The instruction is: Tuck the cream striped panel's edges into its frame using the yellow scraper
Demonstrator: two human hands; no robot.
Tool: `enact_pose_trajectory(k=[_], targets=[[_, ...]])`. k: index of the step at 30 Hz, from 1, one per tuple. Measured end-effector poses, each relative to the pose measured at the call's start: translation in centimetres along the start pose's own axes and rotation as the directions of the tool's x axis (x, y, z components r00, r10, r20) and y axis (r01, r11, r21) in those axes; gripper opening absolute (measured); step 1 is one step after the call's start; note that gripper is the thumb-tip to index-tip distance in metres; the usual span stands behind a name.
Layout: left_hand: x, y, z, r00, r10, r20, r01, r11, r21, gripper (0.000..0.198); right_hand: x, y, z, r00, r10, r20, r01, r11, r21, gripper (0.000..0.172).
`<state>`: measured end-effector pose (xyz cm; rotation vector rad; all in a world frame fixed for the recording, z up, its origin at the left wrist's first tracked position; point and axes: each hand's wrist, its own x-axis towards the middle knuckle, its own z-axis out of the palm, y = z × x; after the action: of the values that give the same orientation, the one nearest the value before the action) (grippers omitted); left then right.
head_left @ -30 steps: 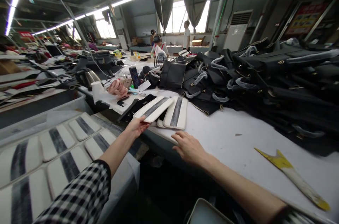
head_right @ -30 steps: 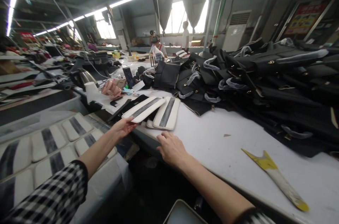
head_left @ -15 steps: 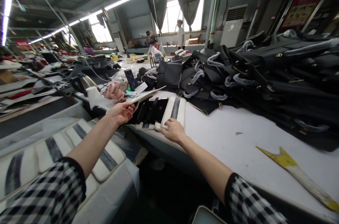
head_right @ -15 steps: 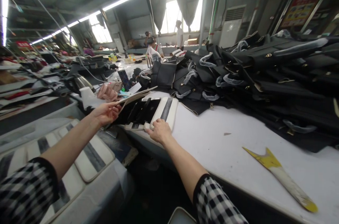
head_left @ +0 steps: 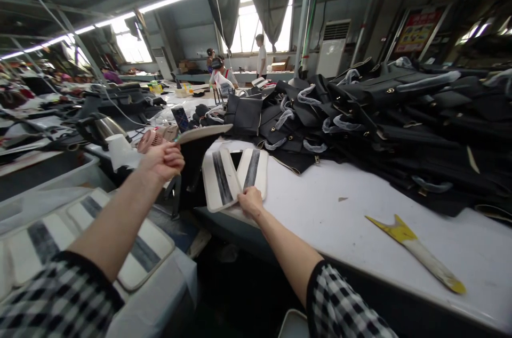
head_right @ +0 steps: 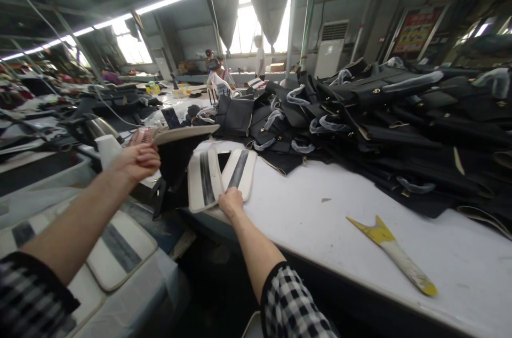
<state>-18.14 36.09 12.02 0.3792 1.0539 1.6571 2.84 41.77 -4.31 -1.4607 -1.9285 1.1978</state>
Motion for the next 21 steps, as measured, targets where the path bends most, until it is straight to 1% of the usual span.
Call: enact_pose_trajectory(k=[2, 3, 4, 6, 8, 10, 13, 15, 16, 18, 19, 20, 21], targets=[[-0.1, 4.0, 0.5, 0.997, 0.077, -0.005, -0.077, 0.997, 0.005, 0.034, 0.3, 1.2, 0.0, 0.996, 0.083, 0.015, -0.083, 0.996, 0.013, 0.023], [-0.3, 5.6, 0.8, 0.994, 0.113, 0.003, -0.113, 0.993, 0.016, 0.034, 0.5, 1.4, 0.2, 0.994, 0.108, 0.022, -0.108, 0.994, 0.020, 0.024], [-0.5, 6.7, 1.2, 0.987, 0.158, 0.013, -0.159, 0.987, 0.027, 0.034, 0.7, 1.4, 0.4, 0.992, 0.122, 0.025, -0.122, 0.992, 0.025, 0.024], [-1.2, 7.8, 2.0, 0.969, 0.243, 0.043, -0.246, 0.967, 0.061, 0.033, 0.9, 0.8, 0.8, 0.993, 0.118, 0.009, -0.118, 0.993, 0.028, 0.024], [-1.9, 7.5, 2.7, 0.949, 0.307, 0.068, -0.313, 0.944, 0.105, 0.030, 0.8, 0.1, 0.9, 0.997, 0.077, -0.025, -0.077, 0.997, 0.004, 0.023], [-2.5, 6.5, 3.1, 0.941, 0.330, 0.077, -0.339, 0.928, 0.153, 0.026, 0.3, -0.6, 0.6, 0.998, 0.006, -0.067, -0.010, 0.998, -0.059, 0.022], [-2.7, 4.7, 3.5, 0.954, 0.289, 0.074, -0.299, 0.930, 0.215, 0.026, -1.4, -2.0, 0.1, 0.978, -0.160, -0.134, 0.131, 0.971, -0.200, 0.023], [-2.7, 3.4, 3.8, 0.966, 0.244, 0.084, -0.257, 0.936, 0.239, 0.028, -2.6, -3.1, 0.2, 0.938, -0.325, -0.118, 0.279, 0.914, -0.295, 0.028], [-2.7, 2.8, 4.1, 0.969, 0.229, 0.096, -0.246, 0.938, 0.245, 0.029, -3.1, -3.7, 0.5, 0.907, -0.415, -0.071, 0.371, 0.867, -0.334, 0.031], [-2.8, 1.8, 5.0, 0.968, 0.215, 0.131, -0.242, 0.938, 0.249, 0.027, -3.7, -4.3, 1.2, 0.827, -0.555, 0.087, 0.543, 0.748, -0.382, 0.037], [-3.0, 1.5, 5.5, 0.965, 0.213, 0.152, -0.246, 0.937, 0.249, 0.027, -3.9, -4.3, 1.6, 0.792, -0.585, 0.175, 0.601, 0.695, -0.396, 0.038], [-3.2, 1.5, 6.1, 0.961, 0.216, 0.172, -0.254, 0.935, 0.246, 0.026, -3.9, -4.1, 2.1, 0.768, -0.589, 0.252, 0.636, 0.654, -0.411, 0.038], [-3.4, 1.7, 6.6, 0.956, 0.224, 0.188, -0.266, 0.933, 0.241, 0.026, -3.8, -3.7, 2.5, 0.758, -0.575, 0.309, 0.650, 0.627, -0.428, 0.037]])
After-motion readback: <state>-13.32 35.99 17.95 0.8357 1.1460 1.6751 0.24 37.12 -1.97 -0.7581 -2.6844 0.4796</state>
